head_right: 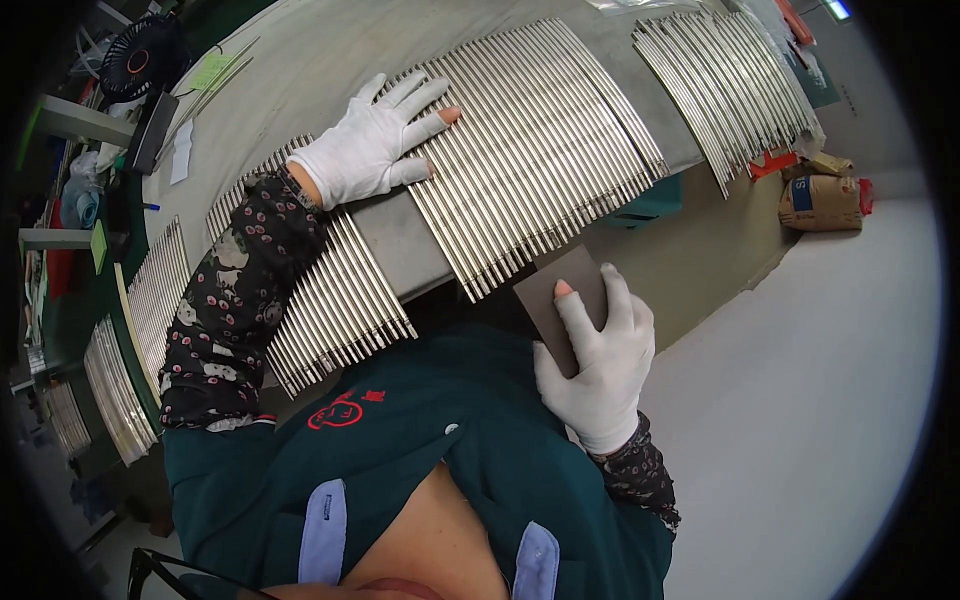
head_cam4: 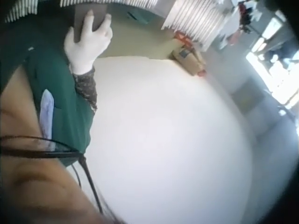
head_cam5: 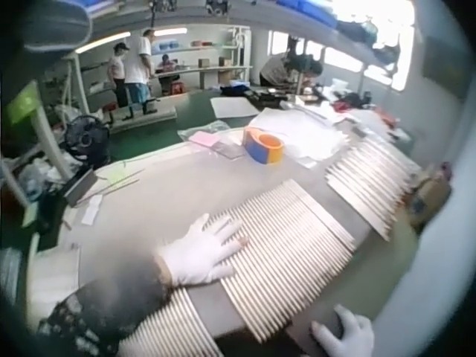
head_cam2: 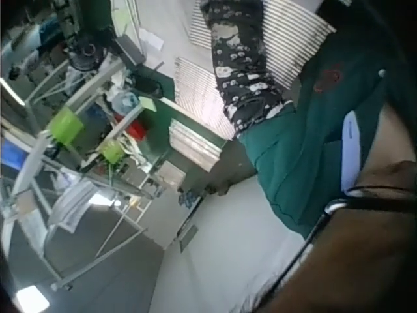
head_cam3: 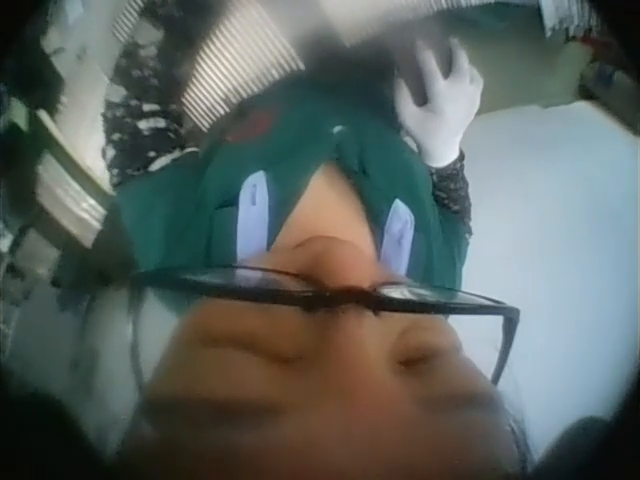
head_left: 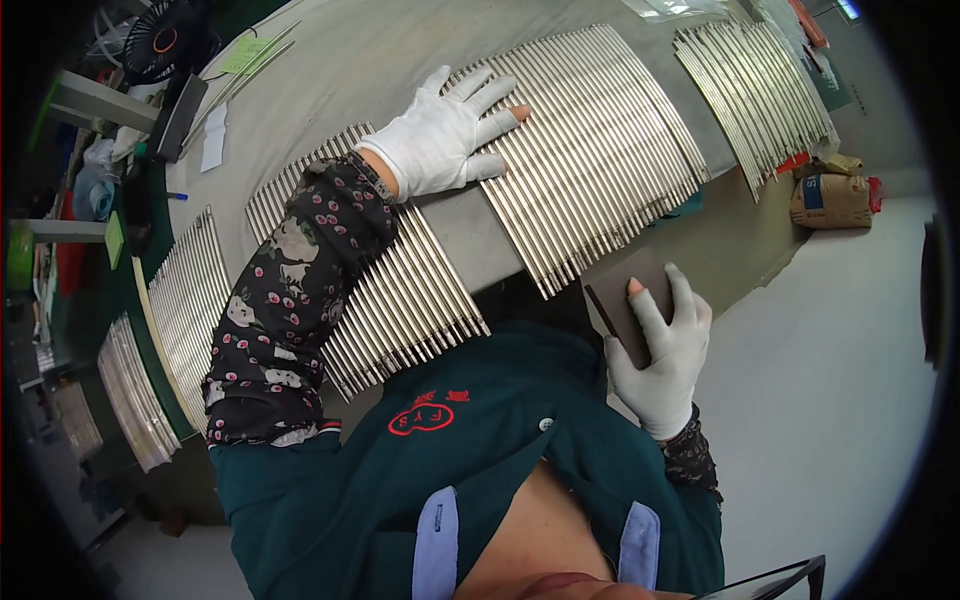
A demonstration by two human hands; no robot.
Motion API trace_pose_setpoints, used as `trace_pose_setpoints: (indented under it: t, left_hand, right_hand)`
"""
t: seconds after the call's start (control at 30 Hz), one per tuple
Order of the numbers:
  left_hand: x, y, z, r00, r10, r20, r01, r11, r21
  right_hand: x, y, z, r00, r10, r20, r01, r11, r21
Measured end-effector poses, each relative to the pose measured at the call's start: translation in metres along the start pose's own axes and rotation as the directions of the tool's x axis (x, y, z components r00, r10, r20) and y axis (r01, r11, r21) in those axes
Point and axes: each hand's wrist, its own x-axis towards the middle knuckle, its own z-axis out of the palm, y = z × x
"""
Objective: The person is sanding a set of metal rods aligned on a workbench using a sanding block.
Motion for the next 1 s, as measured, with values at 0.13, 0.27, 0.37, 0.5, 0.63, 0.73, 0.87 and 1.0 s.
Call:
trace_pose_setpoints:
  t: [0.13,0.27,0.37,0.5,0.63,0.73,0.87,1.0]
  left_hand:
    - [-0.015,-0.001,-0.003,0.991,-0.009,-0.135,0.015,0.999,0.041]
    - [-0.07,-0.01,-0.024,0.985,-0.001,-0.171,0.005,1.0,0.021]
    - [-0.119,-0.02,-0.029,0.997,-0.014,-0.072,0.012,1.0,-0.028]
    - [-0.146,-0.015,-0.012,0.995,-0.055,0.079,0.049,0.996,0.079]
    - [-0.116,-0.005,-0.014,0.998,-0.064,0.018,0.062,0.993,0.101]
    - [-0.084,-0.004,-0.003,0.997,-0.052,-0.052,0.057,0.993,0.099]
    - [-0.046,0.001,0.0,0.996,-0.055,-0.067,0.059,0.997,0.056]
    - [-0.049,-0.008,-0.001,0.989,-0.06,-0.137,0.069,0.996,0.059]
  right_hand:
    - [0.0,-0.004,0.001,1.0,-0.03,0.002,0.03,0.999,0.033]
    - [0.002,0.007,0.0,0.998,-0.028,-0.064,0.033,0.997,0.074]
    - [0.006,0.016,0.0,0.994,-0.033,-0.106,0.039,0.998,0.057]
    - [0.012,0.021,0.003,0.99,-0.049,-0.131,0.06,0.994,0.087]
    - [0.013,0.016,0.006,0.989,-0.085,-0.118,0.098,0.989,0.113]
    - [0.008,0.011,0.009,0.99,-0.076,-0.116,0.088,0.991,0.105]
    - [-0.007,0.002,0.014,0.985,-0.152,-0.087,0.159,0.984,0.085]
    - [-0.024,0.002,0.017,0.976,-0.216,-0.019,0.216,0.976,0.026]
